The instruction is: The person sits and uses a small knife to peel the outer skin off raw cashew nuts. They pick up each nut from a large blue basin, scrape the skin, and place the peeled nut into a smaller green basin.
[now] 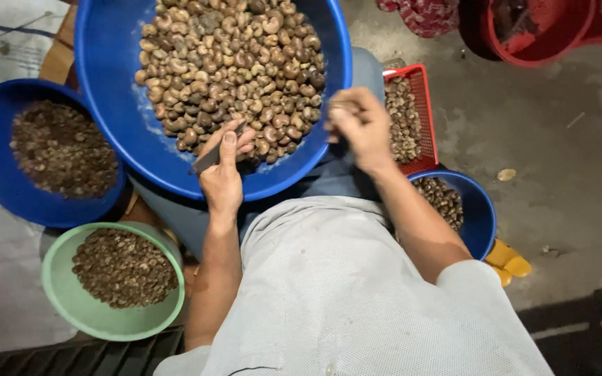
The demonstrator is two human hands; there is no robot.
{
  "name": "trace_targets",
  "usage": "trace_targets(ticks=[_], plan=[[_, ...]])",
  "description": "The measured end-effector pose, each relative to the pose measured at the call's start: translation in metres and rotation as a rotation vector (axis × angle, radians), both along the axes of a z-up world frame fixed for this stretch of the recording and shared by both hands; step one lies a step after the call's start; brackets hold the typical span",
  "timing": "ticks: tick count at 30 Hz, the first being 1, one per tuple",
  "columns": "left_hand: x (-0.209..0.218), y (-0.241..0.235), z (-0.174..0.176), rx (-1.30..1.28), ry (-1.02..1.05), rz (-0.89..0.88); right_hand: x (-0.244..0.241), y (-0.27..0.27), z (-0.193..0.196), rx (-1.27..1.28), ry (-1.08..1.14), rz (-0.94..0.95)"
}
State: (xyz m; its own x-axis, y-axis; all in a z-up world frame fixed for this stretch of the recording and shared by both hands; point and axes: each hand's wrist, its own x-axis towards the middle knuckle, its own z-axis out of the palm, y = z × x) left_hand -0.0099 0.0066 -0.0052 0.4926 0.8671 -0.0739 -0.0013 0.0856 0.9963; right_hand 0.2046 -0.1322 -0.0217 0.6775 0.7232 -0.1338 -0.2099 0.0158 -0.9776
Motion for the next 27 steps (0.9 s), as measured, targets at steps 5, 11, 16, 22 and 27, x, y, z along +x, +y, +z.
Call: trace_targets(ticks=[5, 11, 16, 22, 27], plan=[[0.000, 0.002, -0.002, 0.028, 0.064, -0.060, 0.055, -0.128, -0.068, -0.494, -0.098, -0.124], [0.004, -0.001, 0.009, 0.003, 0.128, -0.034, 0.054, -0.320, -0.194, -1.169, -0.288, 0.124], [0.007, -0.003, 0.003, -0.001, 0.130, 0.019, 0.046, -0.403, -0.253, -1.525, -0.183, -0.062], [0.004, -0.002, -0.004, -0.022, 0.139, -0.004, 0.059, -0.218, -0.119, -1.183, -0.541, -0.043], [0.001, 0.000, -0.010, 0.025, 0.165, -0.040, 0.035, -0.031, 0.033, -0.253, -0.990, -0.045]])
